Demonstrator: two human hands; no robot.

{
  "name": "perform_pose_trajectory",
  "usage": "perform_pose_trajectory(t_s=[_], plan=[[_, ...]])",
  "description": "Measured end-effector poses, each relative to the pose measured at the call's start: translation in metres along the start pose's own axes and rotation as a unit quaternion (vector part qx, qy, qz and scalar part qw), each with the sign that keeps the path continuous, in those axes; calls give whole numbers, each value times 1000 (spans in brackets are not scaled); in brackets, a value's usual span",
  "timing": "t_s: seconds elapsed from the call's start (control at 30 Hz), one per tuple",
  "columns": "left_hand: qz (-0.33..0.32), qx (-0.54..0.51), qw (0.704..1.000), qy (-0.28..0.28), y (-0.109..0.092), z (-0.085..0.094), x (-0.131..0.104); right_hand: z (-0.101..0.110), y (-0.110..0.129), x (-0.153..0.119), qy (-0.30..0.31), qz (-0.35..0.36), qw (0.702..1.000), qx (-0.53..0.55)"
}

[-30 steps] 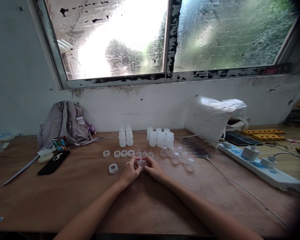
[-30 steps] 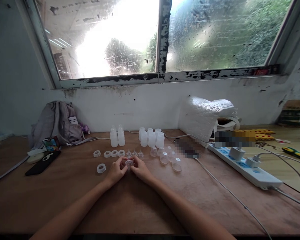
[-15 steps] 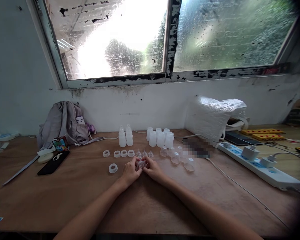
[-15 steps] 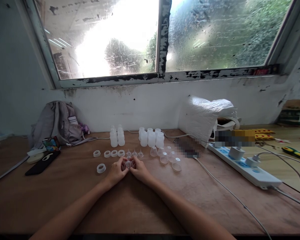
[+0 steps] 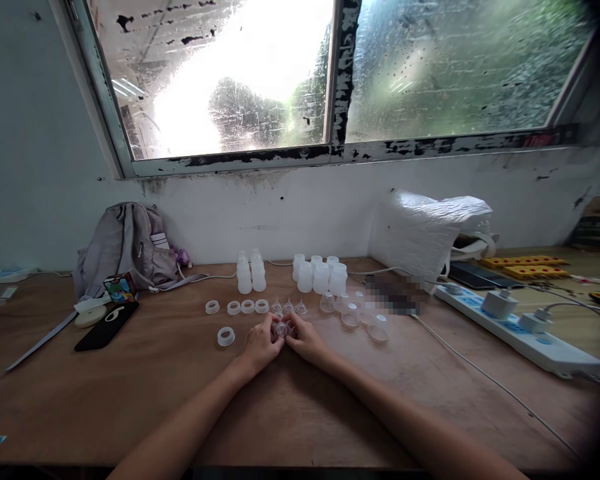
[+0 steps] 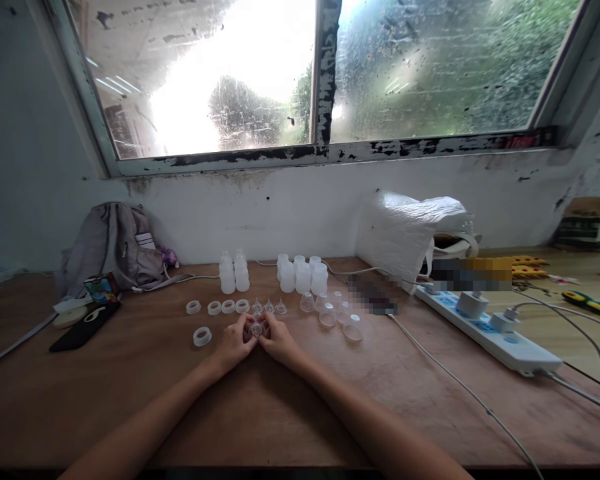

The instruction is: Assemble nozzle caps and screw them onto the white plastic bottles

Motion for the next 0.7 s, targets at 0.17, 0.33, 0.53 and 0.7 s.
perform_pose_trajectory(t_s=[0.17,0.33,0.53,0.7], plan=[[7,8,1000,18,1,-1,0,0,0,-1,9,1,1000,-11],[-11,4,1000,27,2,-2,1,0,1,-1,14,1,1000,-16],[-16,-9,999,36,2,2,0,1,3,-1,14,-4,1000,-20],[-23,-9,999,46,2,3,0,1,4,0,15,-1,1000,-20]])
Point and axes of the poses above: each hand's wrist, its own x-axis towards the middle knuckle, its own z-axis out of the back of the hand, y = z × x, the point moved 3 cm from there along x, towards the middle knuckle, and after that the axes turned 14 degrees about x, right-handed, at the moved point
